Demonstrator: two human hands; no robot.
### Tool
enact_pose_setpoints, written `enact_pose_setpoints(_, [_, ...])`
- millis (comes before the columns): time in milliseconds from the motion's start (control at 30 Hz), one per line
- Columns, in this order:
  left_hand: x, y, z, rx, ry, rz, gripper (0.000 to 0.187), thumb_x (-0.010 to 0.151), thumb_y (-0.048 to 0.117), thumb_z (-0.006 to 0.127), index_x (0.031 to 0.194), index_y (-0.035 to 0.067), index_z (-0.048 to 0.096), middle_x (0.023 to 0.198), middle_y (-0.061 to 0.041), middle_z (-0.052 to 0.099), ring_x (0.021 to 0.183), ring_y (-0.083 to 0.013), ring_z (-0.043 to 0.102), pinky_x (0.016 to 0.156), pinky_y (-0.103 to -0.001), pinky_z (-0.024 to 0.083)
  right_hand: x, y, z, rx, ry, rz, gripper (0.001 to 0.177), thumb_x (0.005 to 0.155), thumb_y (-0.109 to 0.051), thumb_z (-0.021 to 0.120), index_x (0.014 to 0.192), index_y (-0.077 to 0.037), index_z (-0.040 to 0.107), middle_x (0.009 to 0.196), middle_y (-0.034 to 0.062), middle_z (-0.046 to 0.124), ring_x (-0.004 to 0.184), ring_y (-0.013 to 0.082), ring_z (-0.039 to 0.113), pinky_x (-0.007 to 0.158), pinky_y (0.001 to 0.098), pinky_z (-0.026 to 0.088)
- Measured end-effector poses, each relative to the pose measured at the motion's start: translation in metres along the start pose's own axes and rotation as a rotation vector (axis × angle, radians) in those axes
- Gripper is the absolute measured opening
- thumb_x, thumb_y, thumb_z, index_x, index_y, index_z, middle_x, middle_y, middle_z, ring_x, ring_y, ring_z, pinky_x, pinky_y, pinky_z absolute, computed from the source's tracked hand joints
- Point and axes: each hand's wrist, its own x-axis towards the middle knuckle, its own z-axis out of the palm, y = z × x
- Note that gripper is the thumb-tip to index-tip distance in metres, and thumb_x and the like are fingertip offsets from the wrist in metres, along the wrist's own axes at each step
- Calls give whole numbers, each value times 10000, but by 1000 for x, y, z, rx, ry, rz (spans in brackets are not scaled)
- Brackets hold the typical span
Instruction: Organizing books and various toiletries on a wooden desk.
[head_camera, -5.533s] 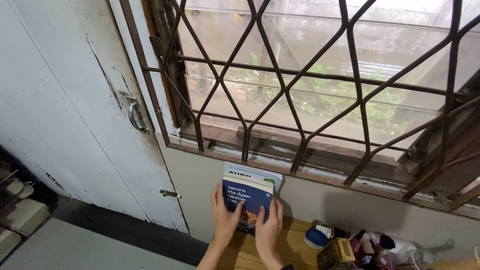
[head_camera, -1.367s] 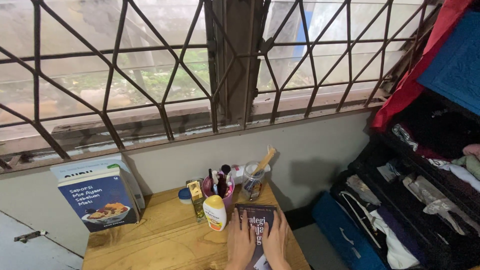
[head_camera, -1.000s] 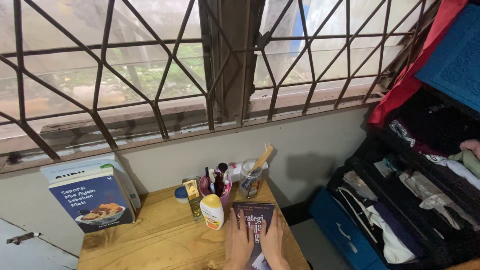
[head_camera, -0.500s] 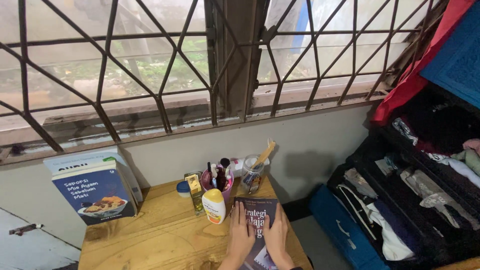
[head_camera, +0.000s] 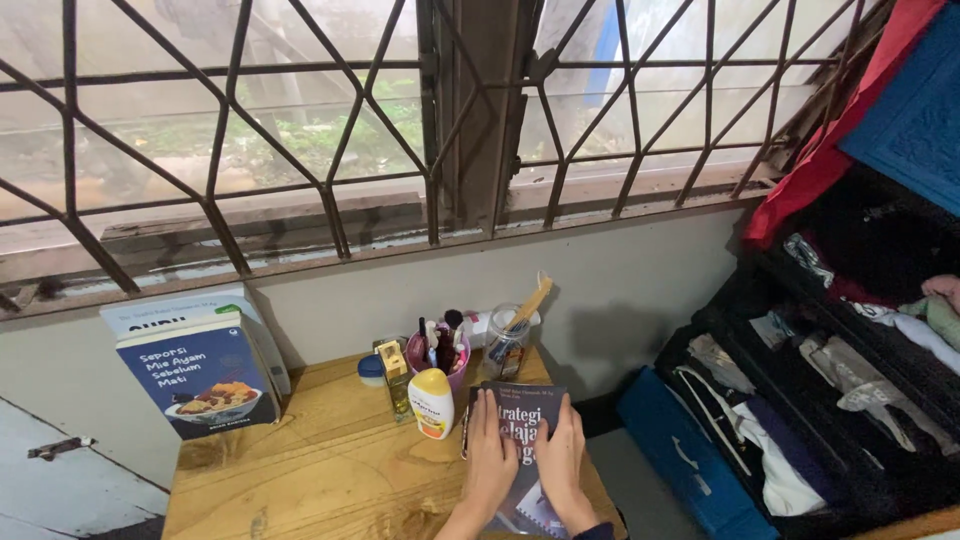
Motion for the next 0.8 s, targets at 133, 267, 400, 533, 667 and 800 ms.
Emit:
enact_pose_setpoints(133, [9,30,-18,-54,44,29,842,778,-42,557,1558,-75,242,1583,-309,342,1476,-464,327,1218,-484,262,9,-8,-7,-33,0,14,657,853,-79,665,1446,93,440,1304,299,586,1170,453,599,1005,461,482])
enact_pose_setpoints(267, [17,49,-27,-38,81,54,822,808,-30,566,1562,-78,241,1575,-308,367,1475,-458,339,1212,-477,275,20,-37,-26,-9,-3,19,659,858,-77,666,1448,106,439,1327,302,581,1176,455,606,997,456,493])
enact_pose_setpoints(400, [28,69,-39,-60,101,87,837,827,-24,577,1575,-85,208,1599,-318,321,1493,-467,298,1214,-484,258,38,-51,-38,-21,16,-29,669,856,-98,691,1446,110,452,1345,305,578,1203,449,607,1025,446,491])
enact_pose_setpoints(533, [38,100,-58,-139,96,-19,852,831,-6,581,1588,-61,193,1584,-294,331,1483,-440,326,1208,-464,278,52,-75,-50,-17,18,-33,666,848,-92,691,1442,107,463,1352,301,581,1201,448,606,1016,451,493])
enact_pose_setpoints(667, [47,107,-66,-153,168,49,816,842,-8,586,1565,-95,218,1573,-322,349,1485,-467,328,1215,-470,276,65,-97,-55,-39,13,-74,661,860,-120,702,1439,100,473,1348,300,590,1190,443,617,994,447,512])
enact_pose_setpoints(800, [58,113,-81,-125,275,122,801,833,-9,591,1554,-108,255,1557,-339,389,1471,-479,352,1220,-479,276,73,-123,-55,-4,46,-137,661,849,-129,713,1430,94,493,1339,296,603,1195,444,618,991,450,513])
